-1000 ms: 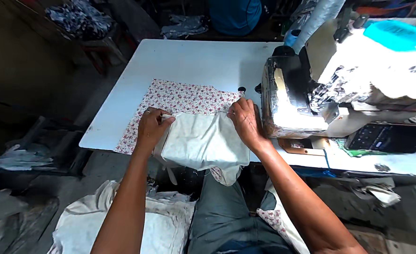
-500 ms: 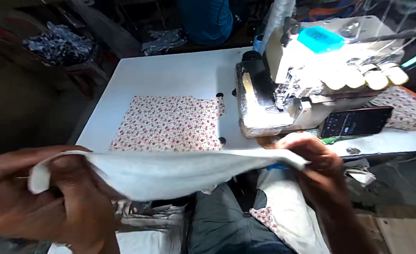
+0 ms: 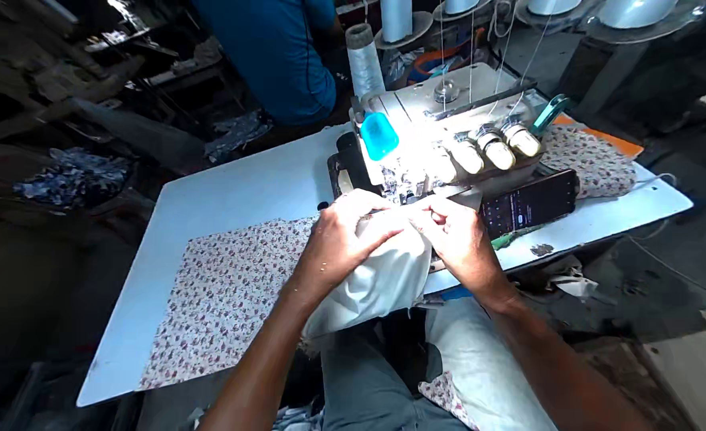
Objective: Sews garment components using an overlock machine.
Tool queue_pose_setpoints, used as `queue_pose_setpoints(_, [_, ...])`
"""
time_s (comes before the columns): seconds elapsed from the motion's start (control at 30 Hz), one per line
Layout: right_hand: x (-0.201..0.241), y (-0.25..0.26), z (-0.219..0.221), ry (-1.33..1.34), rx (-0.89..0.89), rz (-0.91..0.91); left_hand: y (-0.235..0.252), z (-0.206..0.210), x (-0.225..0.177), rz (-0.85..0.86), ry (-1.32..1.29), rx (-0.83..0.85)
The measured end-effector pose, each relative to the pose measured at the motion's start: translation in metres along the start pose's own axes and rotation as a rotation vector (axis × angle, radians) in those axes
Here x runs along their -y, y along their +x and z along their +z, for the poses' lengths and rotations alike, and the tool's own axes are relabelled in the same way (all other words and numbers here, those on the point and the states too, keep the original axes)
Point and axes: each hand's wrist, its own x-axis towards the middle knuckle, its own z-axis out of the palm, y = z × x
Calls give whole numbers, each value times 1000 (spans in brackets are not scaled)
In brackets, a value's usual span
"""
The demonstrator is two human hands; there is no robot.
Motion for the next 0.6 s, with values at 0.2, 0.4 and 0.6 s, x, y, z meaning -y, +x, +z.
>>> queue_pose_setpoints(0.2, [-2,-9,0,171,-44,52,10,-2,-8,-80,-131,73])
queue_pose_setpoints(0.4, [-8,-22,6,119,-209,-43,11,-5,-12,-118,-156,68])
queue_pose_setpoints(0.6, [-6,-23,7,274,-209,-200,12,1,-19,-55,-158,8])
